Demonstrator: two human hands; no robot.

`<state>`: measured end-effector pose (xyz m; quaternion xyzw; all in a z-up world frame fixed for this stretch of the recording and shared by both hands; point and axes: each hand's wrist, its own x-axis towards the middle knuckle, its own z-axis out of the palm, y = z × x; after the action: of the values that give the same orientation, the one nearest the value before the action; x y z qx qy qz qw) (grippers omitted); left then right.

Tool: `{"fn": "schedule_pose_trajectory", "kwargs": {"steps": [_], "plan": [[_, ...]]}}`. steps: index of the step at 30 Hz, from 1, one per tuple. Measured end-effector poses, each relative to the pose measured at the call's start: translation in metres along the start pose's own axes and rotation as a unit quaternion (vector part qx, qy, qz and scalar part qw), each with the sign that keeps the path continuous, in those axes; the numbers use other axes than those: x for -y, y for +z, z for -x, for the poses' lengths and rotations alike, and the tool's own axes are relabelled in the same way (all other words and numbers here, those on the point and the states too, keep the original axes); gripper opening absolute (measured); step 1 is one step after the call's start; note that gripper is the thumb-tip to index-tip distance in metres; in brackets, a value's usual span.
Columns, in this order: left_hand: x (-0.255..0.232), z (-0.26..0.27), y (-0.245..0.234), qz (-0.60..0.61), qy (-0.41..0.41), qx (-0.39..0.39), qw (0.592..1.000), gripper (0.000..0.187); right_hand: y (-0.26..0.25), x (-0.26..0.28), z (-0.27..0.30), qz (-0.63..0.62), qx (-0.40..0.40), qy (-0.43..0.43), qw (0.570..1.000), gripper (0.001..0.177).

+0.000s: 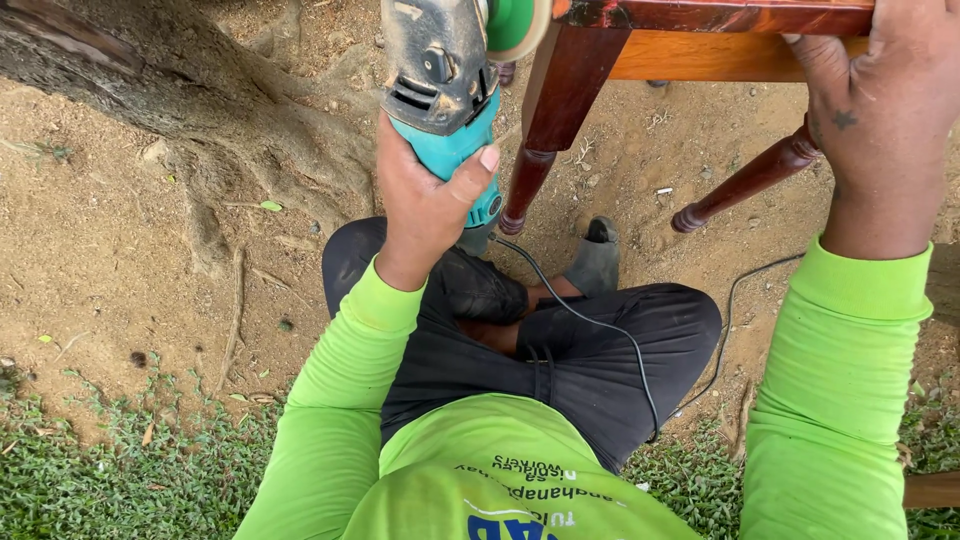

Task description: Polishing a wooden table using a power sander.

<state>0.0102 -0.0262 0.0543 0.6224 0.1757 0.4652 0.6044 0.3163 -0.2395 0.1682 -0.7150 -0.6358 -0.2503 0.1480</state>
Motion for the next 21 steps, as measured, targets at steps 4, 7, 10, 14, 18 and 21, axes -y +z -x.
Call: {"fn": "schedule_pose_trajectory", "kwargs": {"steps": [4, 7, 10, 14, 18, 21], "plan": [[-0.021, 0.007, 0.017, -0.090, -0.004, -0.010, 0.996, 0.078, -0.004, 0.010, -0.007, -0.080, 0.003, 0.013, 0.997, 0.026], [-0.022, 0.017, 0.023, -0.120, -0.033, -0.027, 0.992, 0.077, -0.004, 0.009, -0.010, -0.089, 0.000, 0.003, 0.996, 0.025], [-0.006, 0.023, 0.018, -0.010, -0.031, -0.047, 0.998, 0.070, -0.005, 0.009, -0.015, -0.020, -0.013, -0.023, 0.999, 0.023], [0.005, 0.018, 0.004, 0.053, -0.022, -0.068, 0.996, 0.066, -0.007, 0.013, -0.016, -0.006, -0.015, -0.026, 1.000, 0.021], [0.007, 0.009, 0.000, 0.050, -0.021, -0.056, 0.997, 0.069, -0.008, 0.019, -0.014, -0.079, -0.011, -0.001, 0.997, 0.022], [0.012, 0.007, -0.001, 0.013, -0.002, -0.041, 0.999, 0.066, -0.010, 0.023, -0.016, -0.082, -0.009, 0.015, 0.996, 0.021]]}}
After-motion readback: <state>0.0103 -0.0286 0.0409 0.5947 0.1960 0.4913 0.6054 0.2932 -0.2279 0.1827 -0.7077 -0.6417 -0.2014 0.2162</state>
